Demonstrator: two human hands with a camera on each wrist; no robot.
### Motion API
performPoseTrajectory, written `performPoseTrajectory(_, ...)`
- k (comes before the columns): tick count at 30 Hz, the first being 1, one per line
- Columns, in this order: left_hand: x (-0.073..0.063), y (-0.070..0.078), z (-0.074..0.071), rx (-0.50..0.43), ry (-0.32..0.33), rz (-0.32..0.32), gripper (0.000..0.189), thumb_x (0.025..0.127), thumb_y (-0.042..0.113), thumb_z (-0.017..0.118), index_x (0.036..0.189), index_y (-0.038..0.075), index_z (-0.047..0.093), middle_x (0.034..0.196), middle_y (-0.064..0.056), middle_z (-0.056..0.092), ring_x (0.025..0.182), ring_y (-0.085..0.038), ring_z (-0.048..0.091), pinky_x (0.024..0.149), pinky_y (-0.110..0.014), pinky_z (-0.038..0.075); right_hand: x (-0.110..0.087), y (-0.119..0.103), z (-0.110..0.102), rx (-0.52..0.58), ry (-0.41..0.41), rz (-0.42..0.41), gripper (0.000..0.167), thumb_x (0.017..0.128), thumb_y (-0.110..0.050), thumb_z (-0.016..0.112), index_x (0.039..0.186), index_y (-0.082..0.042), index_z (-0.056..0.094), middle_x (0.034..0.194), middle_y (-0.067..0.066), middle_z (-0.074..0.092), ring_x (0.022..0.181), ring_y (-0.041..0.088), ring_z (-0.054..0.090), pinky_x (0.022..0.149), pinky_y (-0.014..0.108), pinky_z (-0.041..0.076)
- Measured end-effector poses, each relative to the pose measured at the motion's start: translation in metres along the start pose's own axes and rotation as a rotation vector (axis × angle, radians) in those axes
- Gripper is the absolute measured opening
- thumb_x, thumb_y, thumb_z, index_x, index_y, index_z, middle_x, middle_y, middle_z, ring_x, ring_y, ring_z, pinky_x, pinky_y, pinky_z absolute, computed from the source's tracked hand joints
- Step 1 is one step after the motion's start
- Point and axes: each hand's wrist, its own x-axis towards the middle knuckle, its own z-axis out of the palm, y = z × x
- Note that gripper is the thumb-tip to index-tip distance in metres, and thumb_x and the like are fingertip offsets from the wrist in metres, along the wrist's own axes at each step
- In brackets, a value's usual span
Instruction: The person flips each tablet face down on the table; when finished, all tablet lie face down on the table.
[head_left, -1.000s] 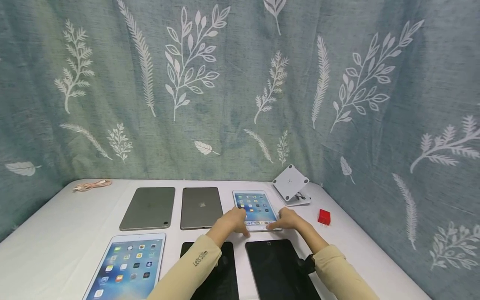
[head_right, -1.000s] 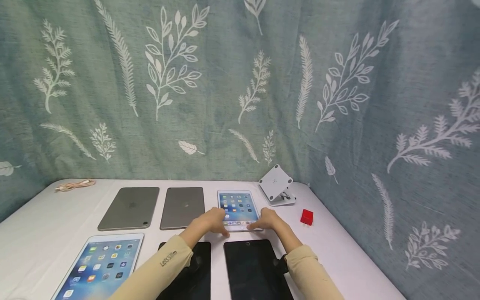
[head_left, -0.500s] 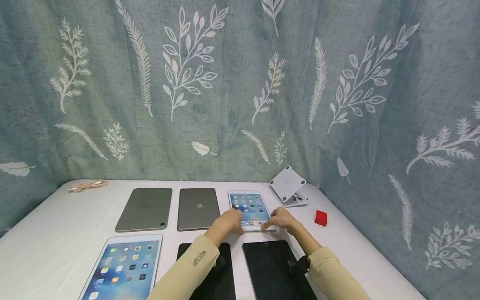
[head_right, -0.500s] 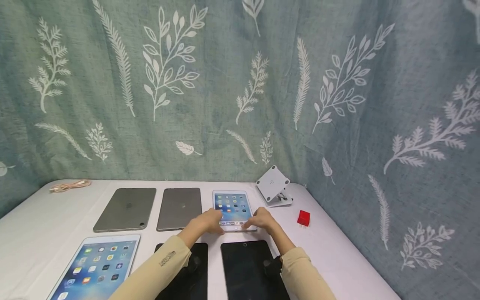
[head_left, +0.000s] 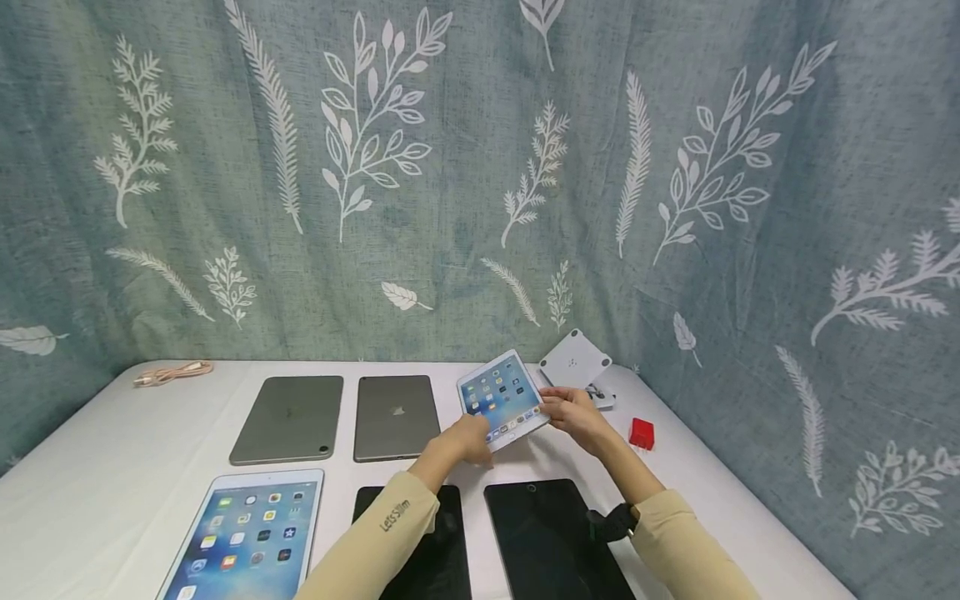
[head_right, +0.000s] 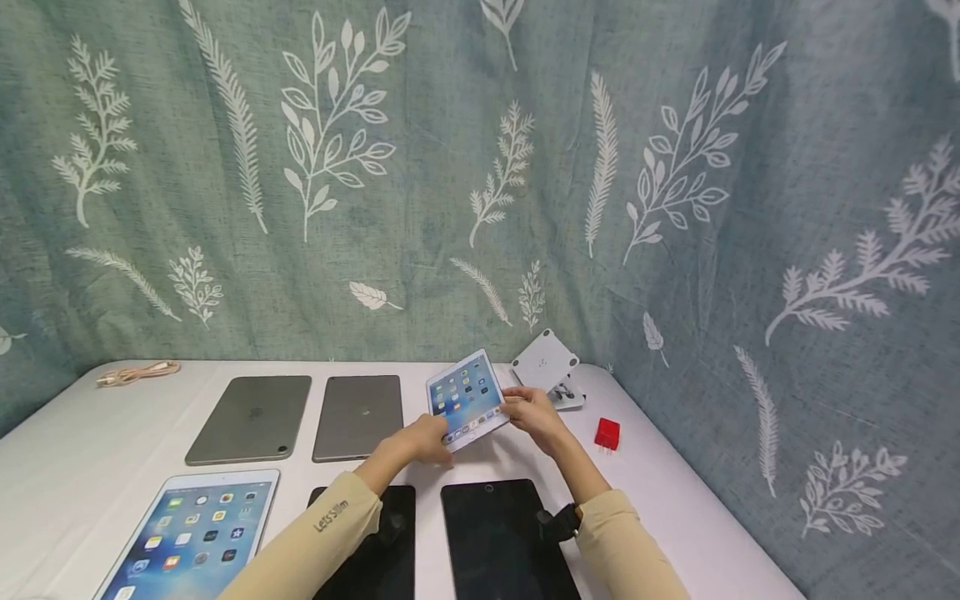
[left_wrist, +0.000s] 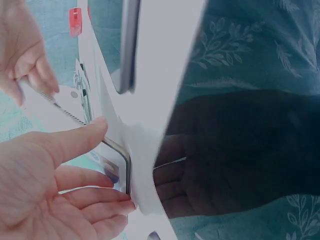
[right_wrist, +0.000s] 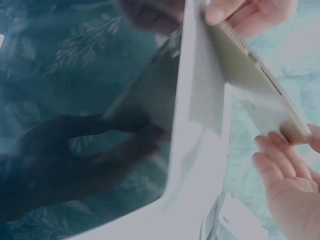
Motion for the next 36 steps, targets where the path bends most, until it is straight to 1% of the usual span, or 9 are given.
performPoseTrajectory(2,0.002,0.002,0.002,-0.042,-0.003,0.021,0.023,0.076,0.012,0.077,0.086,0.0,0.061,0.076,-0.005,0.052,0.068,-0.016,0.045,0.062,-0.027,0.042,0.0,-0.006,0.0,0.07,-0.012,-0.018,0.045,0.093,0.001,0.049,0.132,0.02,0.038,0.105,0.009,0.067,0.082,0.004,0.062,0.073,0.02,0.053)
performPoseTrajectory(5,0.004,0.005,0.004,-0.088,-0.005,0.053,0.021,0.079,0.012,0.076,0.086,-0.002,0.062,0.075,-0.006,0.054,0.067,-0.015,0.045,0.059,-0.026,0.04,-0.001,-0.018,0.002,0.077,-0.006,-0.028,0.047,0.094,-0.003,0.051,0.135,0.017,0.039,0.108,0.008,0.067,0.084,0.003,0.063,0.076,0.021,0.054)
performPoseTrajectory(10,0.007,0.008,0.007,-0.121,-0.02,0.062,0.023,0.081,0.017,0.074,0.091,-0.001,0.063,0.08,-0.007,0.06,0.069,-0.015,0.048,0.063,-0.028,0.042,-0.003,-0.034,0.008,-0.039,0.001,-0.034,0.049,0.095,-0.012,0.054,0.138,0.008,0.044,0.134,0.026,0.054,0.109,0.019,0.062,0.1,0.038,0.048)
performPoseTrajectory(14,0.008,0.005,0.003,-0.161,-0.042,0.055,0.028,0.083,0.021,0.074,0.096,-0.001,0.063,0.086,-0.009,0.063,0.073,-0.016,0.053,0.067,-0.031,0.045,-0.004,-0.038,0.015,-0.062,-0.022,-0.047,0.047,0.097,-0.014,0.053,0.139,0.006,0.045,0.142,0.027,0.046,0.129,0.035,0.05,0.11,0.05,0.036)
performPoseTrajectory(17,0.008,0.0,-0.003,-0.193,-0.042,0.084,0.035,0.084,0.023,0.074,0.104,-0.003,0.063,0.096,-0.013,0.066,0.082,-0.02,0.059,0.071,-0.034,0.048,-0.004,-0.038,0.021,-0.043,-0.049,-0.061,0.045,0.099,-0.016,0.051,0.137,0.007,0.046,0.143,0.025,0.045,0.131,0.037,0.046,0.113,0.05,0.032)
performPoseTrajectory(20,0.007,-0.003,-0.014,-0.225,-0.021,0.13,0.05,0.084,0.025,0.074,0.119,-0.007,0.058,0.117,-0.021,0.063,0.105,-0.03,0.062,0.086,-0.039,0.051,-0.003,-0.036,0.025,-0.04,-0.107,-0.08,0.047,0.1,-0.018,0.049,0.138,0.008,0.044,0.144,0.026,0.044,0.132,0.039,0.045,0.114,0.051,0.029)
performPoseTrajectory(24,0.005,-0.007,-0.032,-0.26,0.029,0.146,0.075,0.081,0.029,0.077,0.139,-0.005,0.044,0.138,-0.023,0.051,0.13,-0.04,0.046,0.103,-0.049,0.043,-0.003,-0.031,0.028,-0.043,-0.194,-0.08,0.052,0.101,-0.024,0.046,0.141,0.009,0.038,0.146,0.028,0.039,0.135,0.042,0.041,0.115,0.052,0.026)
performPoseTrajectory(32,-0.001,-0.018,-0.052,-0.262,0.092,0.121,0.101,0.075,0.034,0.082,0.149,-0.004,0.026,0.146,-0.023,0.042,0.135,-0.043,0.037,0.104,-0.052,0.042,-0.001,-0.011,0.033,-0.118,-0.384,-0.04,0.058,0.1,-0.03,0.049,0.145,0.004,0.035,0.146,0.027,0.04,0.136,0.042,0.039,0.113,0.061,0.021)
performPoseTrajectory(36,-0.006,-0.025,-0.057,-0.23,0.115,0.124,0.108,0.073,0.034,0.083,0.15,-0.006,0.019,0.149,-0.024,0.038,0.138,-0.045,0.034,0.108,-0.052,0.038,0.0,-0.004,0.038,-0.189,-0.437,-0.027,0.056,0.098,-0.023,0.054,0.146,0.001,0.036,0.147,0.027,0.04,0.138,0.043,0.036,0.112,0.063,0.024)
